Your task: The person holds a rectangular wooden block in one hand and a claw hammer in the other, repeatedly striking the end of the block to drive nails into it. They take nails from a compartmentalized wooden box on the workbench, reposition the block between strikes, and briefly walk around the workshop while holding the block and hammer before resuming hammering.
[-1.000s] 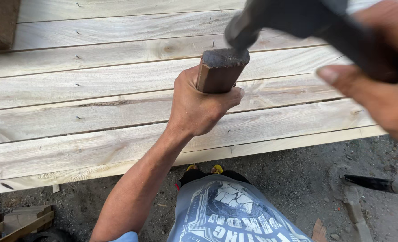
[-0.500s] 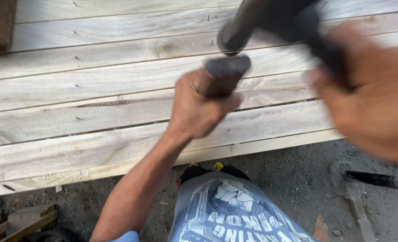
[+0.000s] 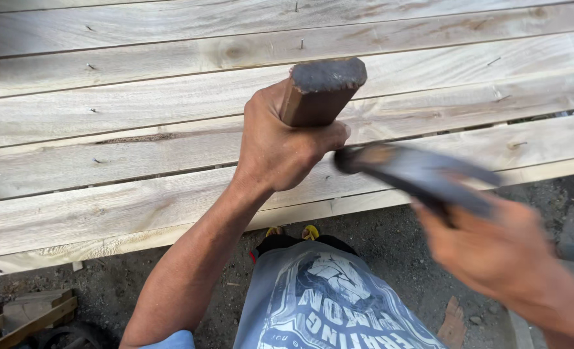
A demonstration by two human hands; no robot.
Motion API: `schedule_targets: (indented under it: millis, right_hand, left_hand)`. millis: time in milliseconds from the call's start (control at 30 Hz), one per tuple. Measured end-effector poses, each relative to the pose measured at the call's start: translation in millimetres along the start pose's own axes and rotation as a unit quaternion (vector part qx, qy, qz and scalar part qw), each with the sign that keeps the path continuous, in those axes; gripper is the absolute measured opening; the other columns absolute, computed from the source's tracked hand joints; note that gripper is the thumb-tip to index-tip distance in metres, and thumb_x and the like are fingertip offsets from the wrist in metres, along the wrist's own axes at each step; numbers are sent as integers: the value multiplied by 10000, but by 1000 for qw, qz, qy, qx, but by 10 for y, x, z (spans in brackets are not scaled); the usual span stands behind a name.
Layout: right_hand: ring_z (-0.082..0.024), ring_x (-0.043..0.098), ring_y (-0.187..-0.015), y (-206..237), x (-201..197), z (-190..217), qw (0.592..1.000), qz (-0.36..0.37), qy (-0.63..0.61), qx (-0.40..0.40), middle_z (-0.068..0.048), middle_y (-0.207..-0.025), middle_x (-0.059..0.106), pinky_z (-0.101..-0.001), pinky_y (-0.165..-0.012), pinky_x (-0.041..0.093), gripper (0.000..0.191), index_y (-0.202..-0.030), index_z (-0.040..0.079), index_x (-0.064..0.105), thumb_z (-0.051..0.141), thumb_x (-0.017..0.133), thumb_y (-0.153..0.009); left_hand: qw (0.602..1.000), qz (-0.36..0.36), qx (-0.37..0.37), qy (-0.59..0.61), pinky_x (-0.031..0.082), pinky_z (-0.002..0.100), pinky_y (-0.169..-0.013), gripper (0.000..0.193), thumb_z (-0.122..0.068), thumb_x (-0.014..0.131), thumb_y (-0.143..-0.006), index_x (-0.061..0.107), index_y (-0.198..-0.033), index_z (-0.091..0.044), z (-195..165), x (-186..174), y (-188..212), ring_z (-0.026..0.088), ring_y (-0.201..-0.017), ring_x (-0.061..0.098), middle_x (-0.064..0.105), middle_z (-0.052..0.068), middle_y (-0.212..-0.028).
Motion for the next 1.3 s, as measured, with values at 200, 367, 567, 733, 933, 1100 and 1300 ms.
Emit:
schedule_targets:
  millis: [200,367,567,733,933,1100,1300]
  right_hand:
    - [-92,627,-523,220,-149,-32,990,-30,-141,10,-59,-719,696,-253,-393,495,371,-1203,42,693,283,684,-922]
    - [-204,658,-682,265,-117,75,979,-117,74,-151,-135,-879,697,-360,-601,557,169,-1155,22,661,151,606,-1061]
    - [-87,559,-417,-118,68,146,997,80,-11,-15,-55,-771,681,-227,-367,479,286,-1176,12,663,221,626,-984]
    - [-111,599,-457,174,17,14,990,-98,-47,-90,-91,-792,697,-256,-447,494,171,-1076,14,645,153,652,-978]
    - [-171,599,-456,120,249,-48,999,18,-41,-18,-84,-675,679,-317,-397,495,296,-1059,5,679,184,751,-835]
    - [-176,597,-487,-13,-65,218,974,-143,-169,46,-84,-630,642,-298,-404,477,232,-1182,10,617,129,655,-986]
    - [-154,587,-363,-45,150,187,998,-18,-65,-19,-74,-535,631,-302,-333,493,425,-1179,-50,612,161,699,-821]
  left_hand:
    - [1000,4,6,1,533,283,-544,182,-152,809,-745,677,-858,-98,-10,-25,2,96,-596,634,635,-19,-660]
    - [1000,6,-12,-17,527,285,-534,183,-151,823,-724,672,-815,-102,-8,-29,-20,97,-576,626,638,-20,-638]
    - [1000,-4,11,16,562,279,-578,191,-164,824,-746,704,-887,-118,-46,-46,-16,89,-630,659,668,-38,-687]
    - [1000,-12,23,9,557,285,-583,280,-179,849,-750,723,-990,-110,-52,-29,-6,99,-643,654,678,-20,-716]
    - [997,-18,-3,77,578,288,-587,185,-173,863,-755,687,-773,-118,0,-82,17,97,-625,665,685,-11,-683]
    - [998,-24,9,64,539,294,-560,214,-166,870,-759,663,-750,-113,6,-121,25,100,-605,631,646,-5,-657]
    - [994,-22,5,111,567,284,-553,187,-171,857,-765,676,-753,-127,14,-104,35,95,-591,652,666,-15,-653]
Point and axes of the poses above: each hand's wrist, its own y-axis away from the middle knuckle, its own x-axis out of the palm, z = x × y, the point moved 4 cm from there along -y, towards the middle knuckle
